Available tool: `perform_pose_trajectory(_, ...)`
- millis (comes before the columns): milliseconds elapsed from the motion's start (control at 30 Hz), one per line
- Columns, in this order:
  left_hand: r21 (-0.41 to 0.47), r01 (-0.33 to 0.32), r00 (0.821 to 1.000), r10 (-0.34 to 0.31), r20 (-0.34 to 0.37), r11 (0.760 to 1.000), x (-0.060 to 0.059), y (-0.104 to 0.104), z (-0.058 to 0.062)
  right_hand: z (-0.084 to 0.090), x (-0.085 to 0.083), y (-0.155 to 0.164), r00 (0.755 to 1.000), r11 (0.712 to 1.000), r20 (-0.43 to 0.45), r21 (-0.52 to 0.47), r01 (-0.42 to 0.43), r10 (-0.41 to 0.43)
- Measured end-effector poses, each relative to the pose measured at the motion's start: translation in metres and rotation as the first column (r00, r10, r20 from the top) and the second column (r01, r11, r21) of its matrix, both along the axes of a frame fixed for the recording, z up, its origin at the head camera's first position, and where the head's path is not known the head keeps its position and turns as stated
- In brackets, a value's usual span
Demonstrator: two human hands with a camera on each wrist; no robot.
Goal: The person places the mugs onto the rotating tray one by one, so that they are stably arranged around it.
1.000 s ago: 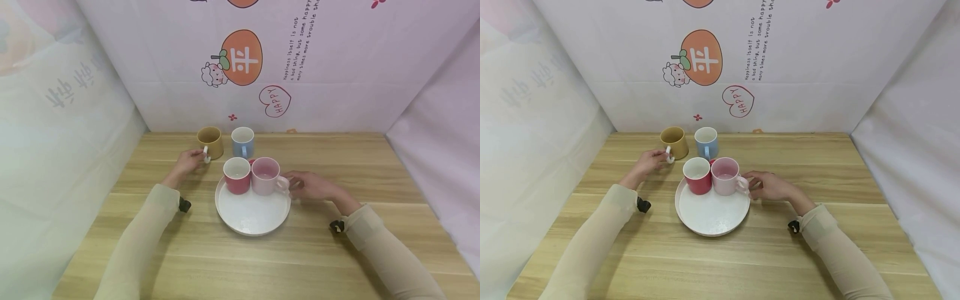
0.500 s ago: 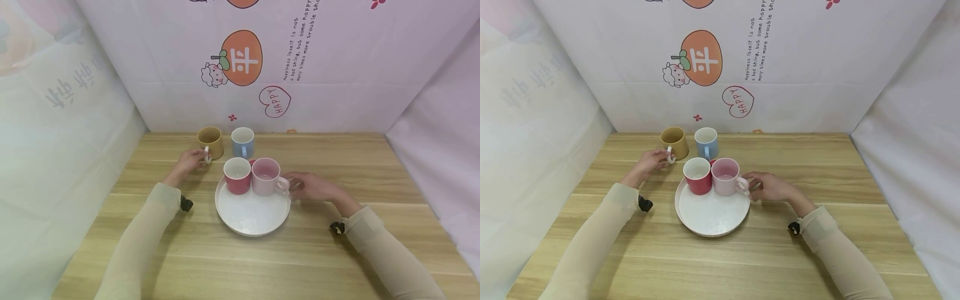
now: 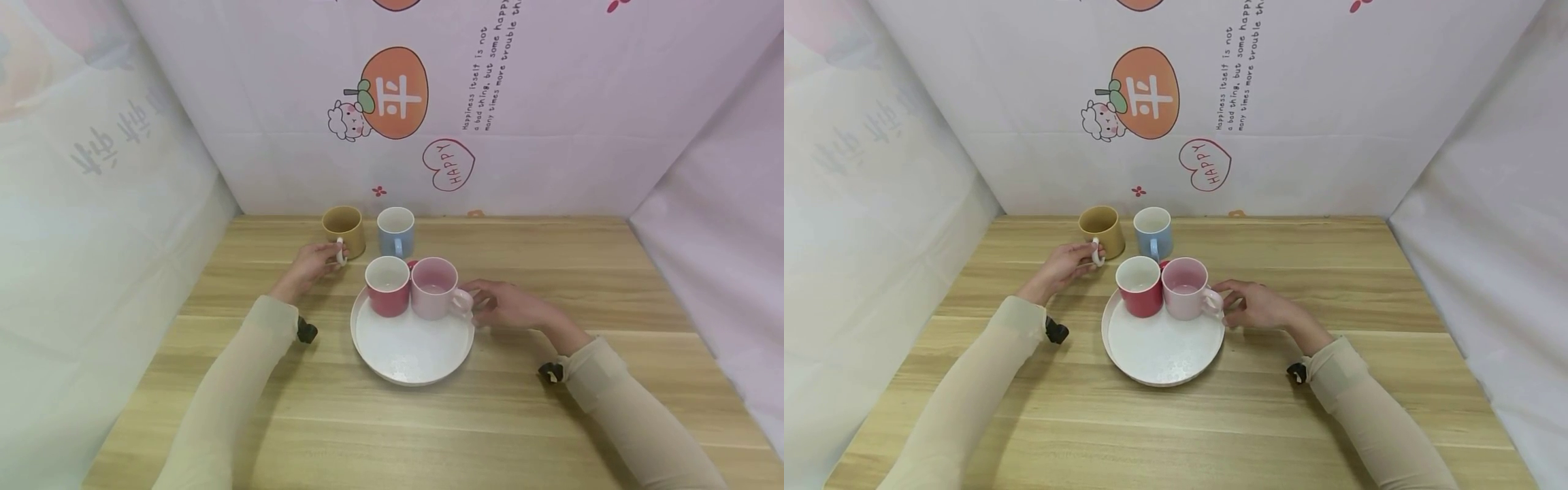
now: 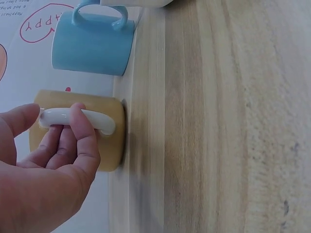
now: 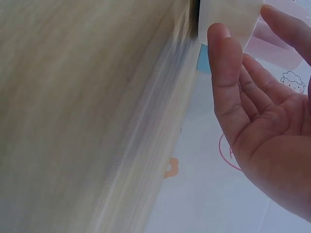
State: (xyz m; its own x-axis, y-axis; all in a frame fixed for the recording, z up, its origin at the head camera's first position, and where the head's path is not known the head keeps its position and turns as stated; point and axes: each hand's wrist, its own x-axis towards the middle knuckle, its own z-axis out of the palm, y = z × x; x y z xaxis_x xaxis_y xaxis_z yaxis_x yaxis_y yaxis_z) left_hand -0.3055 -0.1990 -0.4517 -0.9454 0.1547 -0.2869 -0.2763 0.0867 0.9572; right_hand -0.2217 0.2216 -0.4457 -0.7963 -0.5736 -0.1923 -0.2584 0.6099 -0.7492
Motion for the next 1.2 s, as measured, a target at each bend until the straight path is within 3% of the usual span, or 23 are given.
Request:
perform_pose_trajectory(467,0.023,-0.039,0.999,0.039,0.006,0.999,-0.0023,0.0051,-0.0048,0.0013,0.0031,0.0002,0.999,0.999,0.042,-0.034,0.002,0.0)
perform_pose_trajectory(1200,-0.051,-0.066,0.998,0.065,-0.028,0.996,0.0056,0.0041,-0.0059,0.0005,0.0027,0.0005,0.998,0.999,0.063,-0.037,0.014,-0.011)
